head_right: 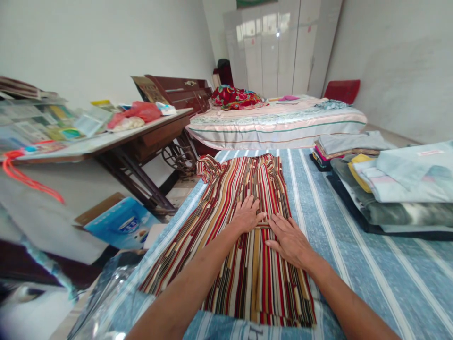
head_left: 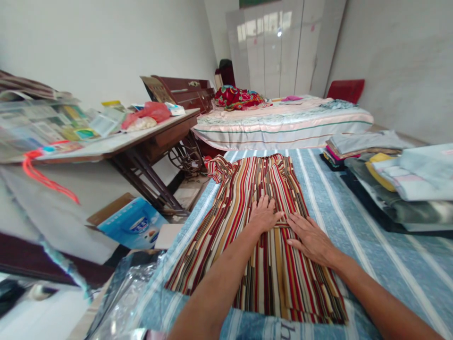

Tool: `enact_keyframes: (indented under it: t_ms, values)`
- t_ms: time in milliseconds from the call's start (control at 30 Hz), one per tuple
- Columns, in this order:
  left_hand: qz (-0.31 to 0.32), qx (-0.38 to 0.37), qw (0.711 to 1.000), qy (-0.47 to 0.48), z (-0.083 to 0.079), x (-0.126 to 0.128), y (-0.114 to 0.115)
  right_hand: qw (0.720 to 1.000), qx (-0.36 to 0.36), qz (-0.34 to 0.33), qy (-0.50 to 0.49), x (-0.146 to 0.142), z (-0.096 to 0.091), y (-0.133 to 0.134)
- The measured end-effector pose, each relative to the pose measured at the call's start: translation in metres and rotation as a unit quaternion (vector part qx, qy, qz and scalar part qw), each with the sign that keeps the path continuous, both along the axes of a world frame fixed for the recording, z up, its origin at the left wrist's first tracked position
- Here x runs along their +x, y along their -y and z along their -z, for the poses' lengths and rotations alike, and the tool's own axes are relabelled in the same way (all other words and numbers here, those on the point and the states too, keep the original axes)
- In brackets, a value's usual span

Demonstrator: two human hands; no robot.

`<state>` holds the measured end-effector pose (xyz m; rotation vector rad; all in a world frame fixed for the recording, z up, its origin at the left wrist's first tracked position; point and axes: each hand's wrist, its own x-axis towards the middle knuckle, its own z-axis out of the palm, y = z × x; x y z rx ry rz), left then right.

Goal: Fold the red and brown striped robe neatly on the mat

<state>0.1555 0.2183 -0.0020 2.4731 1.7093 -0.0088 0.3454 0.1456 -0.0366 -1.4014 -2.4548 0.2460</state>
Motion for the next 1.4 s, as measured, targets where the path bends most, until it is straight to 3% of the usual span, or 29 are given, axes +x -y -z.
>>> enact_keyframes:
  t_ms: [567, 1400]
  values:
    - [0.004, 0.026, 1.0, 0.006, 0.0069, -0.0026, -0.0024, 1.0, 0.001, -0.003, -0.015, -0.0016, 0.0023, -0.0025]
    - [-0.008, 0.009, 1.0, -0.003, 0.0034, -0.0043, 0.0, 0.999, 0.004, 0.002, -0.035, -0.0041, -0.0009, -0.0009]
